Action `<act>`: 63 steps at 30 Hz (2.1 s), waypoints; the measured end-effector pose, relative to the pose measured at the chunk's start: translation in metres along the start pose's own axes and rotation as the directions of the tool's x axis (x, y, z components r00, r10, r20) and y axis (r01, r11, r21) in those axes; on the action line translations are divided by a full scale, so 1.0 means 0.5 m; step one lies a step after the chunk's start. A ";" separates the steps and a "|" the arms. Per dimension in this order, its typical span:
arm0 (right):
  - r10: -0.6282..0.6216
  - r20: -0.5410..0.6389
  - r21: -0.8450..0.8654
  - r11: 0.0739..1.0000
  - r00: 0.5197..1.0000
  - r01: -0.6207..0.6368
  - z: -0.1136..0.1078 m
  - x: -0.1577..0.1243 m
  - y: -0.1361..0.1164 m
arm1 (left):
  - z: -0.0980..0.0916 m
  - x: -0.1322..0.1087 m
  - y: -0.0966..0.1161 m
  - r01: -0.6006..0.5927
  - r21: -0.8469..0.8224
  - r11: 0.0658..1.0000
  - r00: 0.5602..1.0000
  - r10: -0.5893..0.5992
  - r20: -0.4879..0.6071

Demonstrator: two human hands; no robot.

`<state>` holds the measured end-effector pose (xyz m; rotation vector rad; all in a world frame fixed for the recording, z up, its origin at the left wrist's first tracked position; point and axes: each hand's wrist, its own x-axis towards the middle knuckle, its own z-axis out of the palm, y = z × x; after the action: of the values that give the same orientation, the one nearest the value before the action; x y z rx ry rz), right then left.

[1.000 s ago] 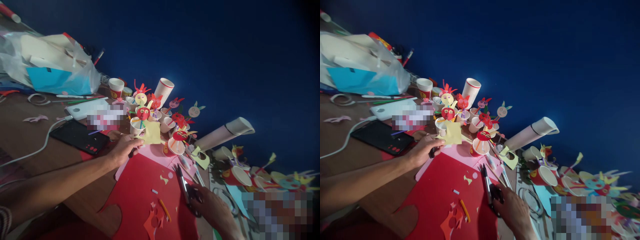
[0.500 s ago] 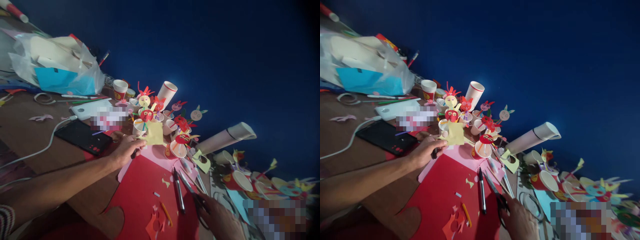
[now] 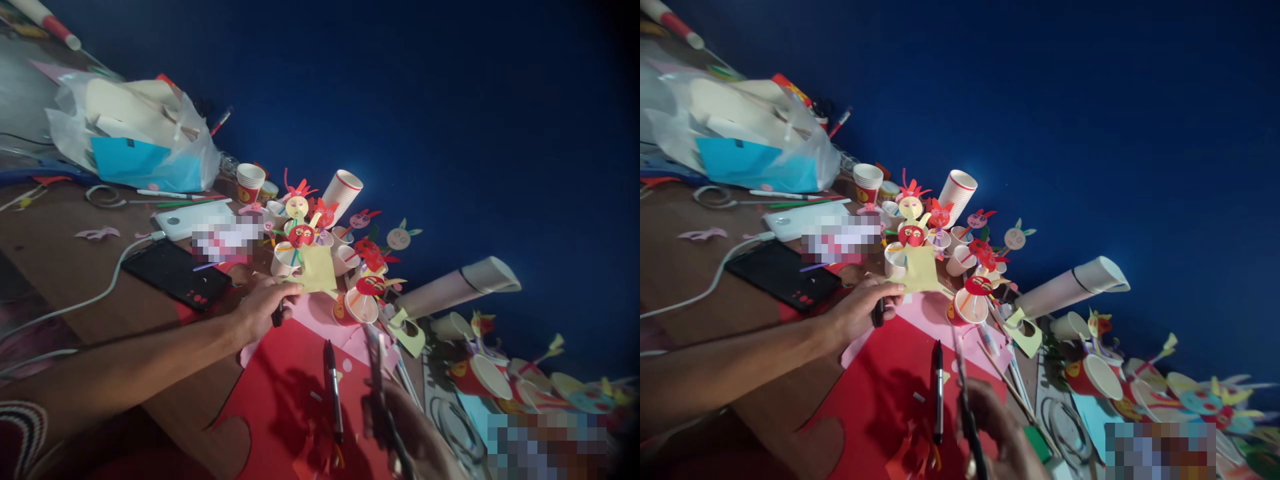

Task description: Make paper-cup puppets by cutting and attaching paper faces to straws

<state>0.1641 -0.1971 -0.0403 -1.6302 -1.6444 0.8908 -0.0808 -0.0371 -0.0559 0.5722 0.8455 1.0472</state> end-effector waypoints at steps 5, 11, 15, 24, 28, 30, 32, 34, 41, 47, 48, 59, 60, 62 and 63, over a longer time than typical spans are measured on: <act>0.007 0.266 0.178 0.983 0.964 -0.056 0.055 0.076 0.004 | 0.016 -0.005 0.026 0.026 -0.090 0.996 0.999 -0.030 -0.045; -0.095 0.298 0.322 0.947 0.950 -0.006 0.121 0.138 -0.046 | 0.044 -0.016 0.045 -0.007 -0.125 0.992 0.999 0.002 -0.039; -0.114 0.197 0.281 0.958 0.974 0.055 0.145 0.154 -0.065 | 0.063 -0.026 0.035 -0.011 -0.135 0.991 0.999 0.005 -0.046; -0.147 0.103 0.273 0.955 0.984 0.115 0.161 0.150 -0.064 | 0.077 -0.027 0.006 -0.029 -0.104 0.994 1.000 0.030 0.001; -0.149 0.062 0.271 0.954 0.987 0.127 0.165 0.150 -0.068 | 0.080 -0.030 0.010 -0.048 -0.073 0.996 0.999 0.049 0.016; -0.149 0.052 0.265 0.955 0.987 0.130 0.165 0.151 -0.070 | 0.080 -0.033 0.009 -0.032 -0.053 0.998 0.999 0.034 0.037; -0.157 0.048 0.267 0.954 0.986 0.139 0.165 0.152 -0.070 | 0.078 -0.036 0.007 -0.007 -0.036 0.999 0.998 0.009 0.055; -0.164 0.047 0.275 0.950 0.985 0.145 0.166 0.152 -0.068 | 0.077 -0.039 0.003 0.003 -0.024 1.000 0.998 -0.001 0.056; -0.153 0.057 0.297 0.946 0.987 0.130 0.167 0.151 -0.071 | 0.075 -0.043 -0.003 0.000 -0.024 1.000 0.998 0.001 0.059; -0.142 0.061 0.349 0.930 0.988 0.112 0.166 0.151 -0.076 | 0.071 -0.038 -0.007 0.002 -0.015 1.000 0.998 -0.001 0.059; -0.140 0.060 0.356 0.928 0.988 0.110 0.167 0.152 -0.077 | 0.070 -0.037 -0.009 -0.004 -0.016 1.000 0.998 0.005 0.059; -0.155 0.020 0.348 0.927 0.988 0.139 0.175 0.152 -0.080 | 0.065 -0.033 -0.010 0.007 -0.015 1.000 0.997 -0.006 0.071; -0.153 0.024 0.351 0.927 0.988 0.135 0.176 0.152 -0.079 | 0.065 -0.033 -0.009 0.012 -0.011 1.000 0.998 -0.011 0.069; -0.153 0.033 0.373 0.919 0.988 0.130 0.177 0.152 -0.076 | 0.066 -0.033 -0.008 0.011 -0.008 1.000 0.998 -0.011 0.059; -0.156 0.039 0.385 0.914 0.987 0.129 0.178 0.153 -0.074 | 0.067 -0.033 -0.007 0.010 -0.010 1.000 0.998 -0.009 0.057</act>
<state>0.0683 -0.1227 -0.0604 -1.2096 -1.4983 1.1216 -0.0556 -0.0543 -0.0343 0.5864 0.7917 1.0214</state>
